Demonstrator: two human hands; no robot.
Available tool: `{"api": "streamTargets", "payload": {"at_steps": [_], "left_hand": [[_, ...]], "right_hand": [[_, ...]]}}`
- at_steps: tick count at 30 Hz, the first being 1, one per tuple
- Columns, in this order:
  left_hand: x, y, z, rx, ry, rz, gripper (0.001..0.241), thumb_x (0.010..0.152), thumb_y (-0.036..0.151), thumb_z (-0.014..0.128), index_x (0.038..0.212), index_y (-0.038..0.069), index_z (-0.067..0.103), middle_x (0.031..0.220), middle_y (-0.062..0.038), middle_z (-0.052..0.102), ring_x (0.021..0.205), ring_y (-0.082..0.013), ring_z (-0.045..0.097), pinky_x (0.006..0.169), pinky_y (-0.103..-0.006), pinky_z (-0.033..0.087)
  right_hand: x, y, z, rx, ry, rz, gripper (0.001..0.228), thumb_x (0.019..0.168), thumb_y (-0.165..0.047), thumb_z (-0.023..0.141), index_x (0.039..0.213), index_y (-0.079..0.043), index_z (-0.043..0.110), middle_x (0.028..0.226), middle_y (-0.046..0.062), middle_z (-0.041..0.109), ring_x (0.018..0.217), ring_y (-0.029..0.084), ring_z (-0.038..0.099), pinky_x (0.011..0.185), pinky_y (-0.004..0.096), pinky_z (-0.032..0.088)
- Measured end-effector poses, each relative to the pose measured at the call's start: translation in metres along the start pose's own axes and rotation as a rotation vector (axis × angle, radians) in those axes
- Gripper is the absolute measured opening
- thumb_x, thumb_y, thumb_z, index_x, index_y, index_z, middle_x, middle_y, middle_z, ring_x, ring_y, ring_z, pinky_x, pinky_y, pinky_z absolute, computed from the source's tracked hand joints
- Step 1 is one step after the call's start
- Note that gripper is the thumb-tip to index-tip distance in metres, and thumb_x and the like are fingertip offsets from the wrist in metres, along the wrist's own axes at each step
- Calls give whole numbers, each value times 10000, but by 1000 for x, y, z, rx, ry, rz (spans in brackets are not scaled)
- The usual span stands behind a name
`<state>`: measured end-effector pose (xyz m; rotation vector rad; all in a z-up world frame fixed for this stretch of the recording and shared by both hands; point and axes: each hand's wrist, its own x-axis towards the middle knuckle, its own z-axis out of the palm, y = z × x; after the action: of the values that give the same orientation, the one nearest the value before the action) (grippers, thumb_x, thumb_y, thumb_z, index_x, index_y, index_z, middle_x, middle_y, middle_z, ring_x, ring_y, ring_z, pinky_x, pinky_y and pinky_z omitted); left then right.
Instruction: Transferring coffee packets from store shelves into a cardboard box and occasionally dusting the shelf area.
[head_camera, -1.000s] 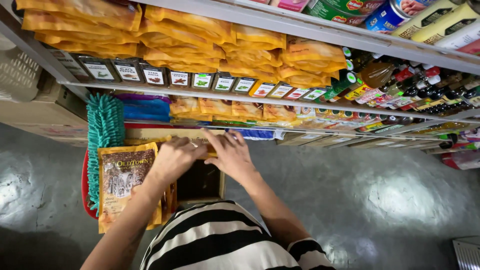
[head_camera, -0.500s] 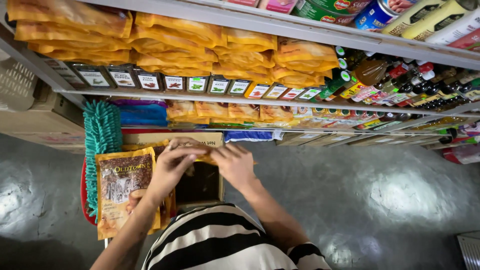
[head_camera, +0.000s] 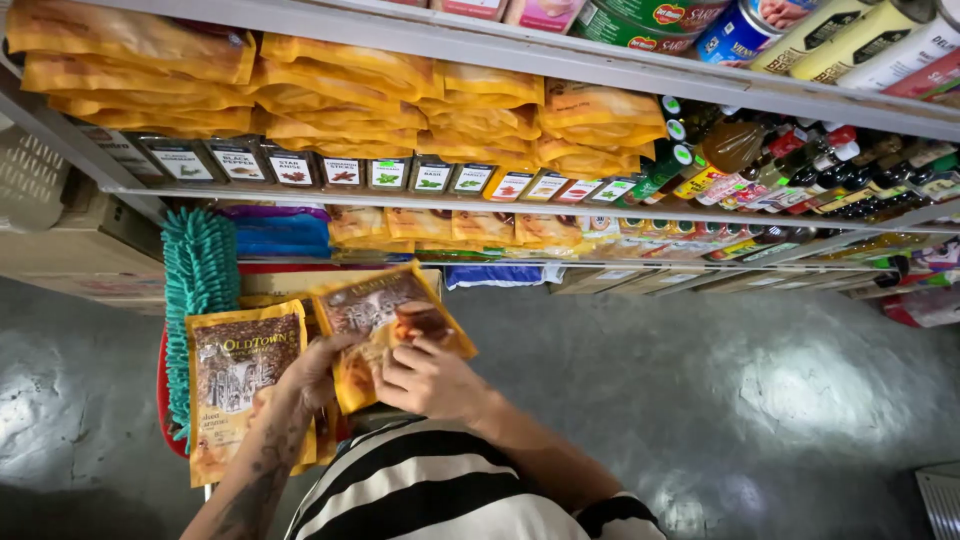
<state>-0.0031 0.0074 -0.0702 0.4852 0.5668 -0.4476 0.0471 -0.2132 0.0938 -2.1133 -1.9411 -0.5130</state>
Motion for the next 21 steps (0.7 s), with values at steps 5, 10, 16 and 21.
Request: {"api": "streamTargets", "payload": {"at_steps": [5, 10, 16, 21], "left_hand": [[-17, 2, -7, 266, 142, 367, 333, 822, -20, 667, 1155, -35, 675, 1001, -143, 753, 822, -252, 730, 760, -414, 607], [-12, 2, -24, 537, 63, 502, 359, 794, -96, 725, 1146, -26, 724, 1012, -114, 764, 837, -205, 722, 760, -367, 606], [32, -14, -57, 855, -105, 468, 495, 767, -88, 760, 1228, 86, 702, 1181, -58, 759, 1044, -149, 714, 903, -319, 598], [37, -13, -84, 827, 87, 526, 536, 857, 34, 821, 1321, 15, 554, 1257, -147, 558, 1084, -260, 641, 909, -396, 536]], "right_hand": [[-26, 15, 31, 558, 114, 309, 423, 829, -363, 777, 1226, -233, 708, 1201, -47, 720, 1135, 185, 602, 1010, 383, 519], [-18, 45, 38, 1106, 465, 965, 999, 670, -410, 900, 1493, -290, 346, 1392, -74, 557, 1196, 131, 550, 936, 336, 531], [-62, 54, 100, 1374, 279, 903, 426, 869, -95, 886, 1257, -82, 710, 1166, 68, 770, 1052, 148, 709, 881, 374, 602], [-40, 54, 60, 48, 161, 749, 354, 765, -227, 906, 1070, -103, 777, 838, 84, 776, 712, 227, 713, 631, 374, 573]]}}
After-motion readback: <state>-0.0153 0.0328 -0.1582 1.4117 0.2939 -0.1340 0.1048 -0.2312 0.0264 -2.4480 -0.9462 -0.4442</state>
